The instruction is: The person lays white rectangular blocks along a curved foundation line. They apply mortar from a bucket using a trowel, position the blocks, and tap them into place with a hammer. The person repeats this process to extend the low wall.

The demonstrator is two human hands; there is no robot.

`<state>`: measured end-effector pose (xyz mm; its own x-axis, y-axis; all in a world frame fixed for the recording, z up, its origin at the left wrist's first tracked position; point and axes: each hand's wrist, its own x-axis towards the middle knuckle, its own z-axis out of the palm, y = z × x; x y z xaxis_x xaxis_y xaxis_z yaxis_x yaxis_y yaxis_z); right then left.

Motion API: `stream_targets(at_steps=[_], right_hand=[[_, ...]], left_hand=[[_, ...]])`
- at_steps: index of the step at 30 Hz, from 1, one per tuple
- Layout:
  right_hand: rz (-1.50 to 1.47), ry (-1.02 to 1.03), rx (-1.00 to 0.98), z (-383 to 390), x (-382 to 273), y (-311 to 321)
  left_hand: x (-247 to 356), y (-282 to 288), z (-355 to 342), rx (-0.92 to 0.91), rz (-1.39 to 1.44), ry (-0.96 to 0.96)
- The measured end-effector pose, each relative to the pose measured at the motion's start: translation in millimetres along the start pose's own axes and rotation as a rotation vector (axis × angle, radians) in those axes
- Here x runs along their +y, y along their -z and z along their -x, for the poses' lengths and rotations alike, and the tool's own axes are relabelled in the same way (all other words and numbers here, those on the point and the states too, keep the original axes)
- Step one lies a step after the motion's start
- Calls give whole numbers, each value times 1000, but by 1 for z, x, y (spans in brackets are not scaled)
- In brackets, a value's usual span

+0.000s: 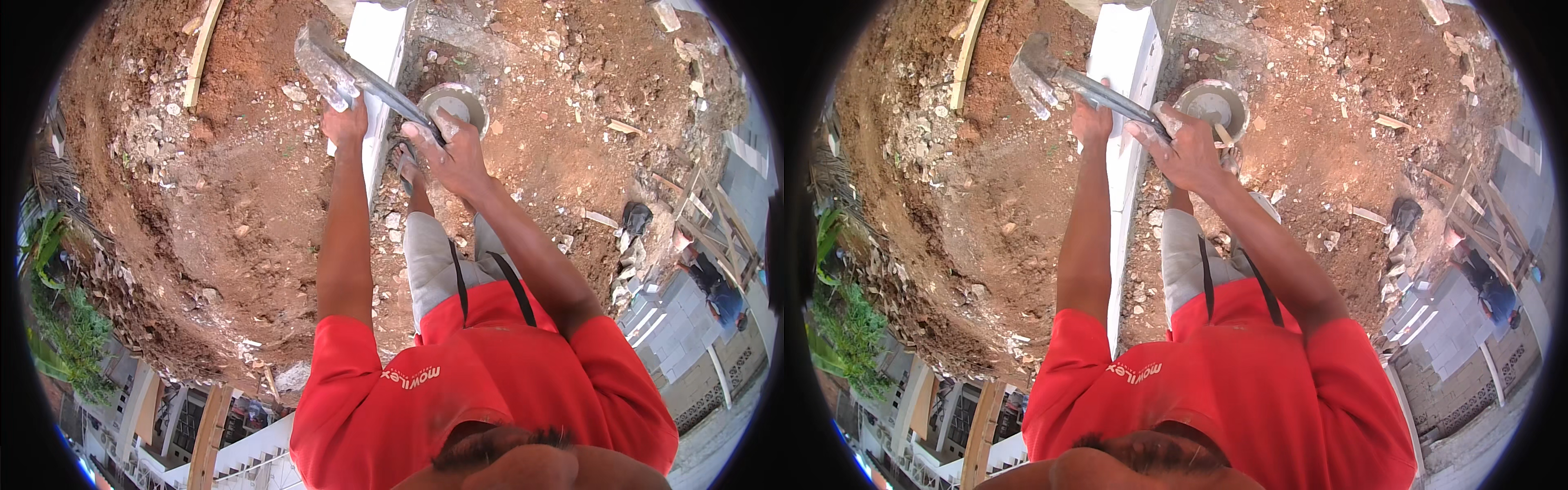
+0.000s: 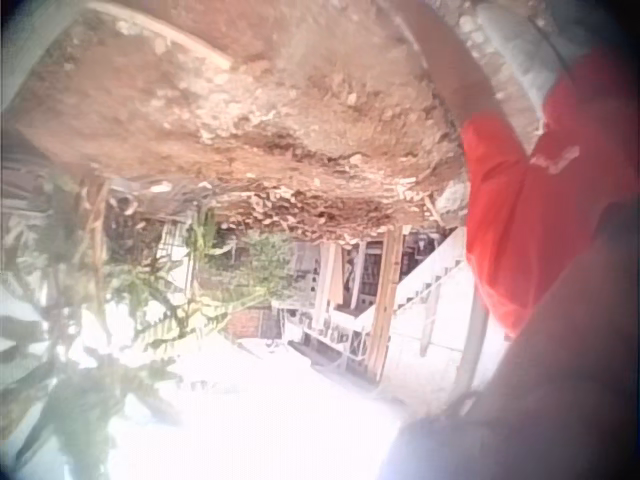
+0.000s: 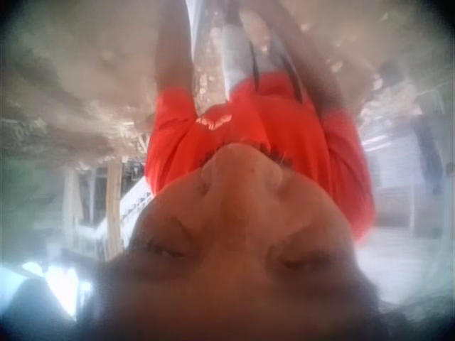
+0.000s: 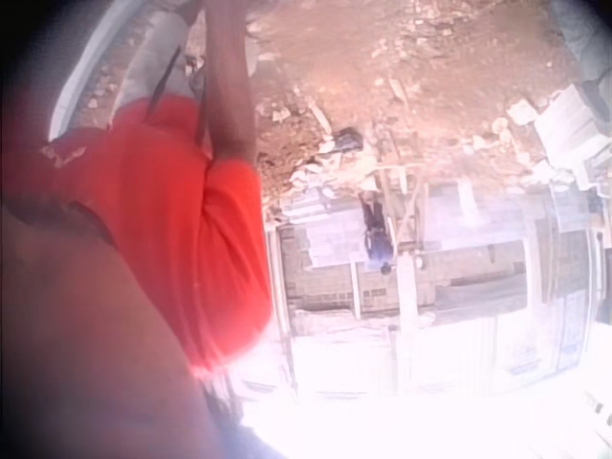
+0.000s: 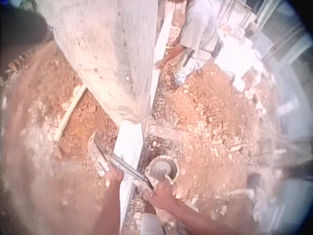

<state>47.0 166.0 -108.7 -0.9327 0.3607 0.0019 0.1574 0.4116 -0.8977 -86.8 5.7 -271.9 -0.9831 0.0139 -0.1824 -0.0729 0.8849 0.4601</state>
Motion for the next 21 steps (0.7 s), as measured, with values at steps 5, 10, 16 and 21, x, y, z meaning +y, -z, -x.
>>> stream_targets(at_steps=[5, 10, 16, 21], right_hand=[[243, -196, -74, -1, 110, -21], [207, -505, -208, -20, 60, -3], [185, -376, -148, -14, 112, -11], [241, -486, -232, -35, 56, 7]], left_hand=[[39, -5, 1, -85, -222, 46], [19, -10, -5, -54, -193, 51], [17, -17, -3, -86, -308, -23], [19, -11, -2, -3, -211, 58]])
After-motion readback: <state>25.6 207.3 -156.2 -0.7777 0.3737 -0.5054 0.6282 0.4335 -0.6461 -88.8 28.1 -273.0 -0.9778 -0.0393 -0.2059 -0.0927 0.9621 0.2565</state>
